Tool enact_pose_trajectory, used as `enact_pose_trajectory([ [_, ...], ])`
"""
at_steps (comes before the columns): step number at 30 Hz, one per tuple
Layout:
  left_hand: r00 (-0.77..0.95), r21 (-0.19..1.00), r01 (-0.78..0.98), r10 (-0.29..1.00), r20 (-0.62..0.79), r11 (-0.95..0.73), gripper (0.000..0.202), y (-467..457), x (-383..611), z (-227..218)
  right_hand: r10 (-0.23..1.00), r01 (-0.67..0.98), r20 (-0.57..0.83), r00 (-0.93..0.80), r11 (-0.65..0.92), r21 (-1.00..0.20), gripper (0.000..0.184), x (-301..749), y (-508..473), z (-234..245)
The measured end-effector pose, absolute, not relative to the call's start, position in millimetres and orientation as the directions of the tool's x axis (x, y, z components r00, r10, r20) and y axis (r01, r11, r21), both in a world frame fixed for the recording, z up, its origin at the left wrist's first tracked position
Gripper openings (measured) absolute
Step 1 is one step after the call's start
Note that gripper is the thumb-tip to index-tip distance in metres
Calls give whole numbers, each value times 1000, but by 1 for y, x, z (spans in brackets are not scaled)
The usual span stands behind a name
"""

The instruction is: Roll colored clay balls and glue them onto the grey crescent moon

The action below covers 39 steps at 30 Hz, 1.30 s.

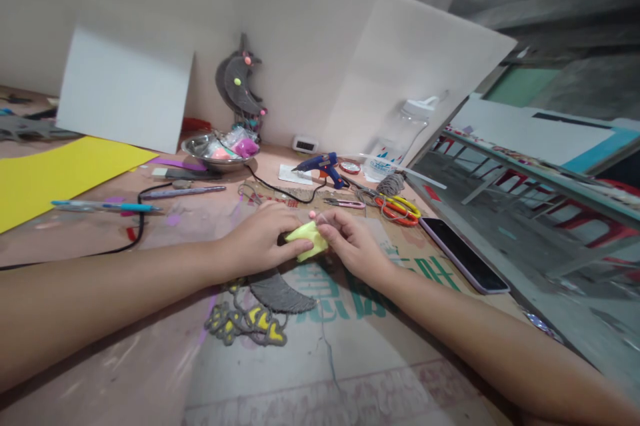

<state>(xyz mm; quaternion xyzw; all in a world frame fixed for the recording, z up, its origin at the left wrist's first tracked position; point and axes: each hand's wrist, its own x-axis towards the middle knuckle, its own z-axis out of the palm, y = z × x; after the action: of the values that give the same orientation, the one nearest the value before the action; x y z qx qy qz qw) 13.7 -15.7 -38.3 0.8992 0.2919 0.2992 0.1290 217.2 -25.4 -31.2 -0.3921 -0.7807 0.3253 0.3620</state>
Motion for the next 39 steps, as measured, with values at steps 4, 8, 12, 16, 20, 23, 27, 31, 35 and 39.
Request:
enact_pose_trajectory([
  [4,635,416,437,601,486,-798,27,-15,14,-39,841,428,336,-423,513,-744,10,218,-25,-32],
  [8,637,419,426,594,490,-802,27,-15,13,-40,821,451,372,-433,555,-699,10,218,-25,-30],
  [12,633,427,451,618,465,-784,28,-15,13,-40,817,439,384,-431,562,-701,11,217,-26,-29],
  [16,640,419,456,617,459,-785,27,-15,13,-41,830,413,352,-432,529,-741,12,216,-27,-29],
  [20,657,404,458,608,446,-792,29,-15,13,-41,845,390,326,-424,495,-777,13,217,-26,-31],
  [23,654,404,465,614,442,-787,30,-15,14,-40,834,415,343,-433,522,-745,14,218,-25,-31],
  [27,658,405,444,598,458,-799,28,-16,15,-39,803,420,378,-460,572,-705,13,217,-26,-29],
  [31,669,402,426,581,464,-811,26,-16,15,-40,795,442,371,-480,584,-681,14,216,-27,-27],
  [35,673,404,428,583,455,-809,26,-16,15,-40,806,458,350,-477,568,-684,17,215,-27,-27],
  [39,663,398,454,601,447,-797,29,-16,15,-40,821,423,328,-468,533,-733,19,217,-27,-28],
])
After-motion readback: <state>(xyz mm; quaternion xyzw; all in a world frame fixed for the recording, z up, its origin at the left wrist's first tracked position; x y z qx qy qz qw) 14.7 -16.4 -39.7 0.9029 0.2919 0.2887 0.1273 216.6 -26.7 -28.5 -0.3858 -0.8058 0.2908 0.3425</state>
